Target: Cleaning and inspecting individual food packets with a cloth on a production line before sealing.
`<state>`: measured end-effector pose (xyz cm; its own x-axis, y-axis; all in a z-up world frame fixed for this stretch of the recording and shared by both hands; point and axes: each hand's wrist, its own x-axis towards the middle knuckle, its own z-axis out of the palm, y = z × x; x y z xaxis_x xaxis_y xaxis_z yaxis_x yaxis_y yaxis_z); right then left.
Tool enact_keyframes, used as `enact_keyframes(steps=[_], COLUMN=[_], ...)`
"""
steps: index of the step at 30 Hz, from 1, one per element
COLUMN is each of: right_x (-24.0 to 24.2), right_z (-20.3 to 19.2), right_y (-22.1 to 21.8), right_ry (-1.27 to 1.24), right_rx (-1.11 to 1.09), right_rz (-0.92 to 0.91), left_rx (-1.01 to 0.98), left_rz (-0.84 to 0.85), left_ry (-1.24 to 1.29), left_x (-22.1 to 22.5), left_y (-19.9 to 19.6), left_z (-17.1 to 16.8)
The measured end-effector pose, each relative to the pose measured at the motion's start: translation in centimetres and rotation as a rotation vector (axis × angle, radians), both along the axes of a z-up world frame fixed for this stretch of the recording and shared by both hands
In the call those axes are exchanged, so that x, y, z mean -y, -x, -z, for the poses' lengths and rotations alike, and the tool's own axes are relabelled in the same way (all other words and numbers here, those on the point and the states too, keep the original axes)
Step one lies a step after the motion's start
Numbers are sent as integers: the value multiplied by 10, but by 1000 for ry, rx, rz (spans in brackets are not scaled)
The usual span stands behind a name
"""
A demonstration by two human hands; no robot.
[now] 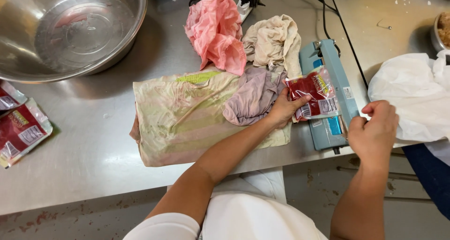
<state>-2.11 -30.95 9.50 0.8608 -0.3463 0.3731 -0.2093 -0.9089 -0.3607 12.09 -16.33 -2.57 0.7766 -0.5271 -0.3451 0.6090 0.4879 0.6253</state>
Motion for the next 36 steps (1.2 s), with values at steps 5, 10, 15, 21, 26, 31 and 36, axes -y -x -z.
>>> enact_keyframes(steps=[5,10,15,21,26,31,36], right_x=[-1,3,1,1,2,-2,-5], right_z=[-14,18,25,28,30,27,22], right_y=[0,2,5,4,4,5,5], right_ry=[32,-31,-45,-60,-55,-73,-106], right_rx=[7,-20,89,114,118,127,84], right_rz=[-42,10,1,0,13,15,71], left_rx=[11,9,-9,-41,-32,-42,-51], left_rz=[21,20,28,49,33,34,42], left_ry=[-6,-43,23,53,63,58,70], left_x=[-3,-5,-7,-6,-5,-4,-2], left_y=[2,0,0,-2,-1,0,0], left_z=[-9,-9,-9,-2,-2,0,4])
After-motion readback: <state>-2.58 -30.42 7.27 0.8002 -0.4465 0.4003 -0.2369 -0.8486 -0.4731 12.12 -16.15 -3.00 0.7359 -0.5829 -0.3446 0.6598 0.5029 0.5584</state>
